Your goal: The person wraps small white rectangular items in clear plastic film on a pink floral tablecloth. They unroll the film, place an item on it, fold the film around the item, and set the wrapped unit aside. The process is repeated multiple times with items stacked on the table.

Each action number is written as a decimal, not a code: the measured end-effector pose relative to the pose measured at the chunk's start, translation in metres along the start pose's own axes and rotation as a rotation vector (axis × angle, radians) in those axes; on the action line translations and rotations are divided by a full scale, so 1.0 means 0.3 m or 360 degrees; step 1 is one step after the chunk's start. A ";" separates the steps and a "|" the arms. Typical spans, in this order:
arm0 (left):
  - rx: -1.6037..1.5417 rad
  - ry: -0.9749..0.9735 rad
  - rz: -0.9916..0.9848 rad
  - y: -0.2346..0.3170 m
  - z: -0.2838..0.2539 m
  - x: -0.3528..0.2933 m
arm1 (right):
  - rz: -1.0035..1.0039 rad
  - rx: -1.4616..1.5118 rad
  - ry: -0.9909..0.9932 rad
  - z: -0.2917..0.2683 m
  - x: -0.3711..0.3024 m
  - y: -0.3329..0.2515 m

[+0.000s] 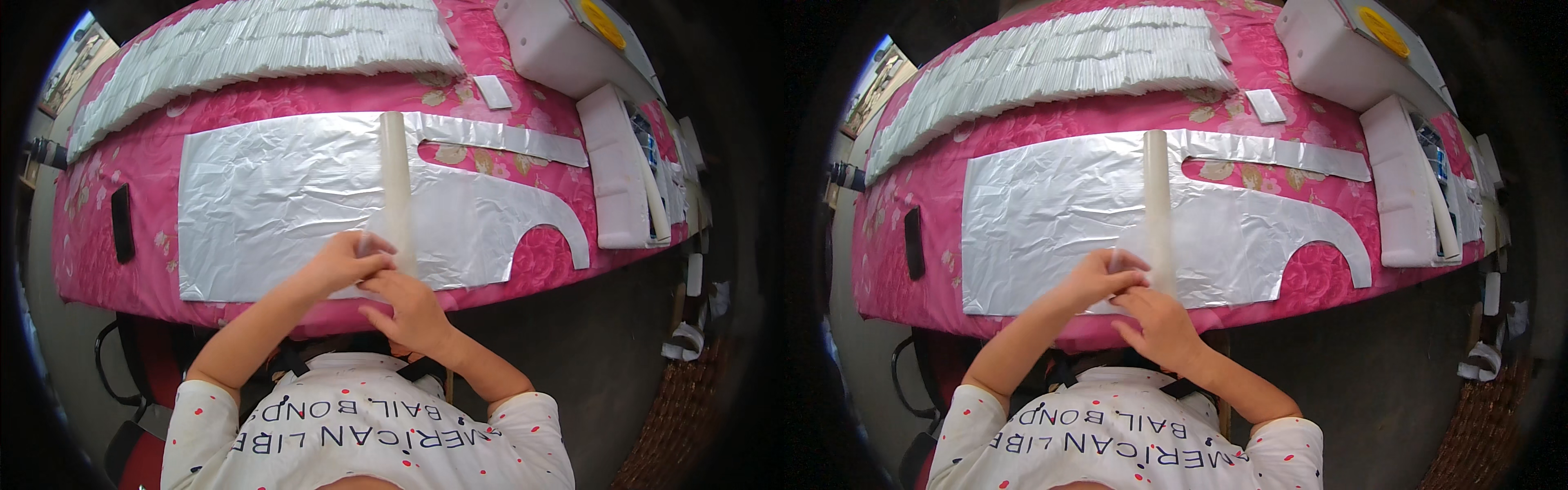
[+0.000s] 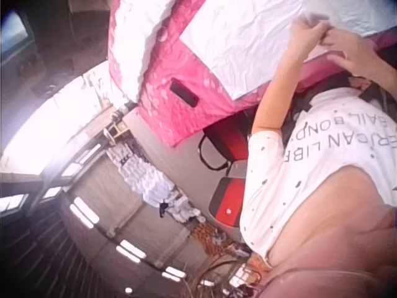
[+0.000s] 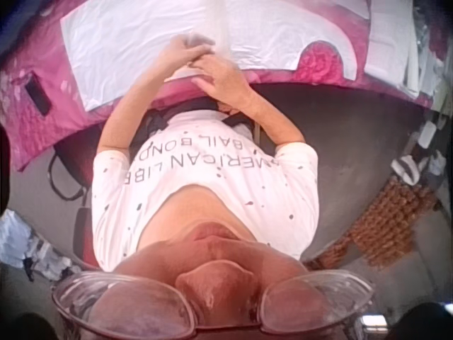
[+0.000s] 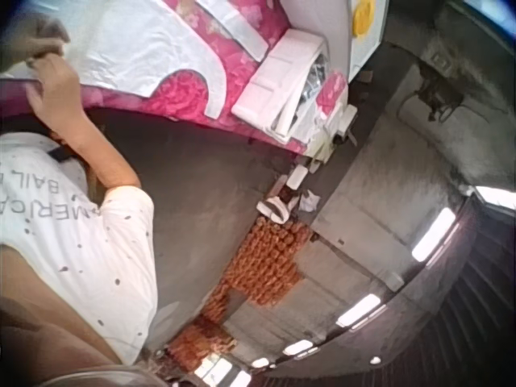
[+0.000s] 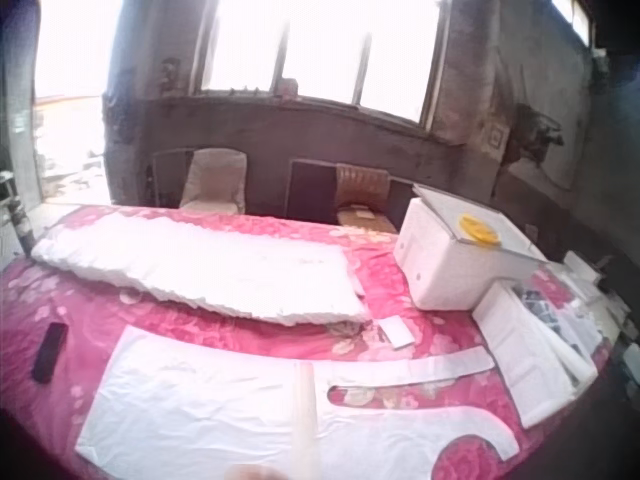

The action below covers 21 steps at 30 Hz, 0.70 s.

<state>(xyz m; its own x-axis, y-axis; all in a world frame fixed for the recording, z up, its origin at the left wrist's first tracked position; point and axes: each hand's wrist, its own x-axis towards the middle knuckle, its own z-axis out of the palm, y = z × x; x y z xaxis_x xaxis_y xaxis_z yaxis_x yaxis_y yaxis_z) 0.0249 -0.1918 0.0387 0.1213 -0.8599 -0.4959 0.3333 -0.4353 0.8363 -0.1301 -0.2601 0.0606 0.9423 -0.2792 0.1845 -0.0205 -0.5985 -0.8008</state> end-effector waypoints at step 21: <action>0.0895 0.0816 -0.0375 -0.013 -0.698 -0.333 | 0.1372 -0.0007 -0.0258 -0.008 -0.204 0.023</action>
<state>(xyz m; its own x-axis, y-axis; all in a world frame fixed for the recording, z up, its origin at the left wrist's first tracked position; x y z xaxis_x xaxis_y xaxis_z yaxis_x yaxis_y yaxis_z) 0.2072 -0.0481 0.0360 0.5671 -0.5581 -0.6058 -0.1018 -0.7773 0.6208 -0.1886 -0.2488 0.0452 0.6337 -0.5255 -0.5677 -0.7485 -0.2311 -0.6216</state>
